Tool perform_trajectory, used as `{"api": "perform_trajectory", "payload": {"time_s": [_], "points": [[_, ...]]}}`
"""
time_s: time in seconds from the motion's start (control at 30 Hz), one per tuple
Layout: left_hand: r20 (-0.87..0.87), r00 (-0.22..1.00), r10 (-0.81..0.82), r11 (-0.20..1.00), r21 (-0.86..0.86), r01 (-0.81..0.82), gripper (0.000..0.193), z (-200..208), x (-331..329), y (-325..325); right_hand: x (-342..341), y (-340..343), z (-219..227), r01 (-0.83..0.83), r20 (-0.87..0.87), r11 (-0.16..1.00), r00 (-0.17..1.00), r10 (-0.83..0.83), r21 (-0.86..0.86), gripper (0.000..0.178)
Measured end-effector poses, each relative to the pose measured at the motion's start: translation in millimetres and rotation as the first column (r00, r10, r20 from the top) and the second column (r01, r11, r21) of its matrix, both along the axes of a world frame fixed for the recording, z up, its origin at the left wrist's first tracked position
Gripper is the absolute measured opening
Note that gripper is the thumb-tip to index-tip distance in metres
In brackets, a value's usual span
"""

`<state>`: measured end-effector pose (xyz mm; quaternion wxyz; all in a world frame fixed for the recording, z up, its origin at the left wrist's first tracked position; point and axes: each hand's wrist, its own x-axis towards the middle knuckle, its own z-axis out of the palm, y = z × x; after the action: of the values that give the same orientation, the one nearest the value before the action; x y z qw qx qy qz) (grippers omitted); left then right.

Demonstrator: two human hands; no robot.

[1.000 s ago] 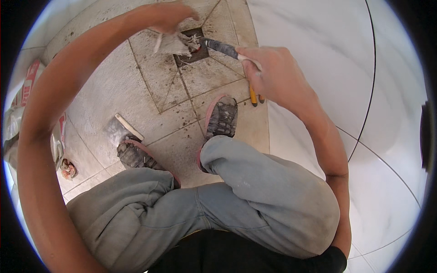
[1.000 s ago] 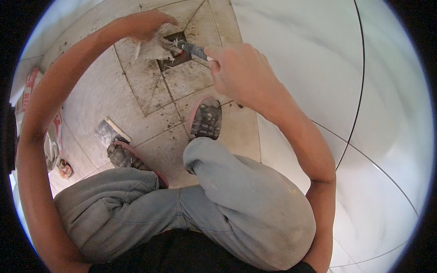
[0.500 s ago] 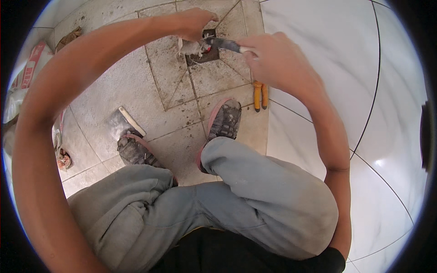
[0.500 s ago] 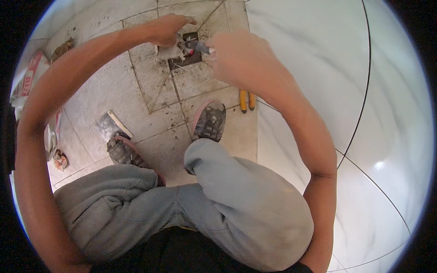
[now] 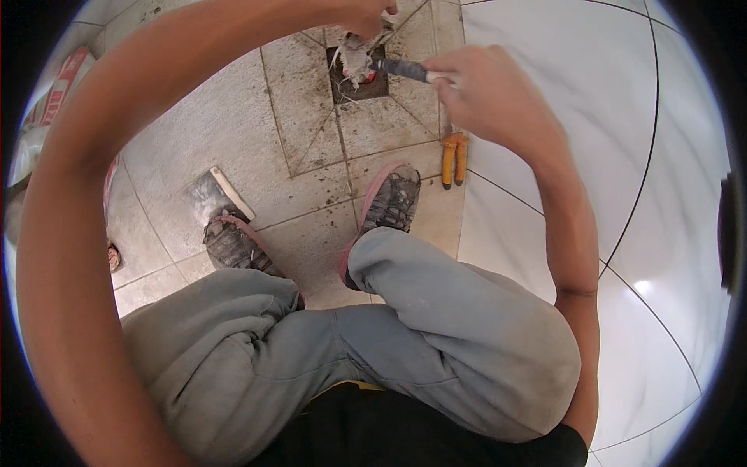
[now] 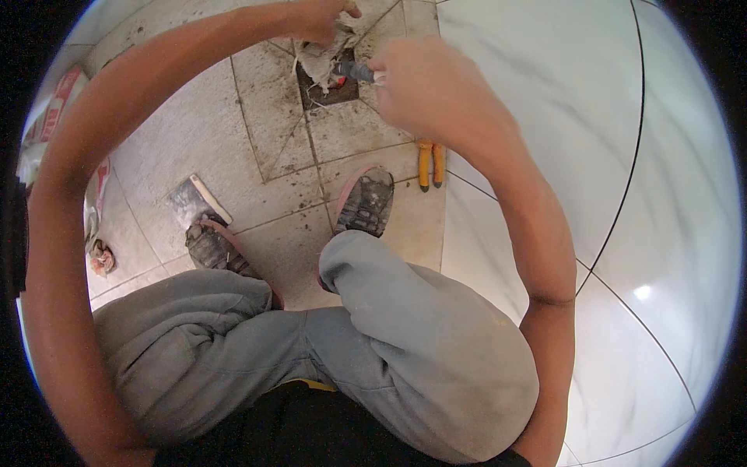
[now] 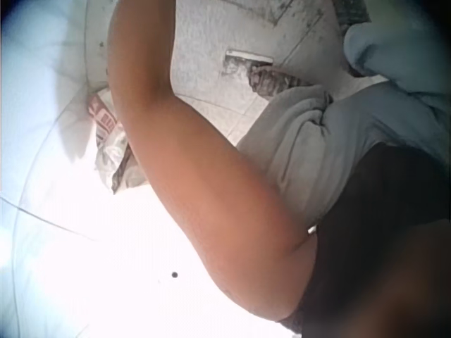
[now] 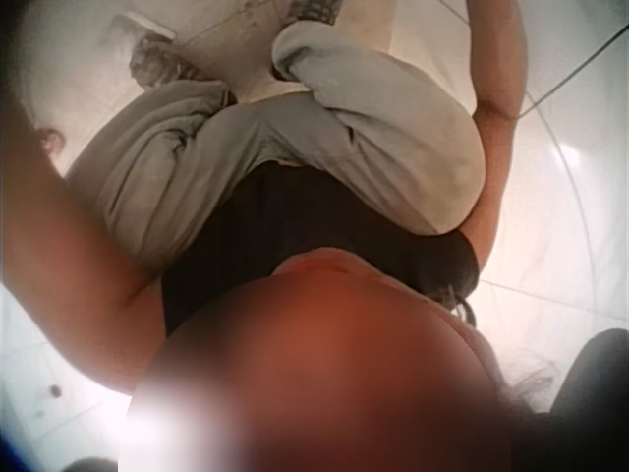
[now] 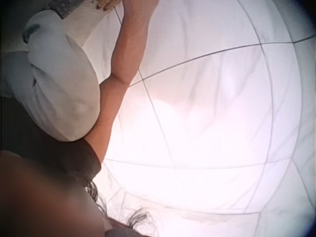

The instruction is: Clearing and repairing a floor drain using hand tools.

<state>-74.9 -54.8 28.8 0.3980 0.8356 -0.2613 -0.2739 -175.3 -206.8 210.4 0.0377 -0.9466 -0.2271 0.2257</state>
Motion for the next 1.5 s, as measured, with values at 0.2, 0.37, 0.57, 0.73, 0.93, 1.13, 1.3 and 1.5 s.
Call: {"api": "perform_trajectory", "payload": {"time_s": [0.2,0.37,0.57,0.73,0.93,1.13,1.3,1.5], "points": [[0.155,0.986,-0.055,0.992,0.123,0.036,0.055,-57,14,-22,10,5,-67,-0.003,-0.138,0.991,0.99,-0.016,-0.131,0.026],[0.058,0.998,0.021,0.992,0.125,-0.029,0.048,-37,18,-27,-10,-10,4,0.065,-0.047,0.997,0.997,-0.066,-0.032,0.024],[-0.125,0.992,0.02,0.985,0.175,0.002,0.044,-49,28,-18,8,-19,-118,-0.114,-0.065,0.988,0.992,0.108,-0.105,0.025],[-0.04,0.989,0.142,0.988,0.06,-0.14,0.052,-21,-8,-12,-7,-20,-92,0.038,-0.07,0.999,0.997,-0.039,-0.007,0.022],[-0.299,0.95,0.086,0.989,0.137,-0.046,0.057,5,-23,3,-2,-35,-93,0.044,-0.082,0.998,0.996,-0.04,0.045,0.024],[0.495,0.856,0.149,0.977,0.06,-0.205,0.046,-112,4,12,-6,1,-15,0.018,-0.086,1.0,0.996,-0.02,-0.025,0.025],[0.364,0.534,-0.763,0.646,0.43,0.631,0.052,-21,10,-54,-39,17,7,-0.014,-0.109,1.0,0.994,0.011,-0.024,0.031],[-0.291,0.888,-0.355,0.867,0.253,0.43,0.02,-16,-30,-75,-48,2,-3,0.116,-0.061,0.993,0.992,-0.114,0.022,0.028]]}}
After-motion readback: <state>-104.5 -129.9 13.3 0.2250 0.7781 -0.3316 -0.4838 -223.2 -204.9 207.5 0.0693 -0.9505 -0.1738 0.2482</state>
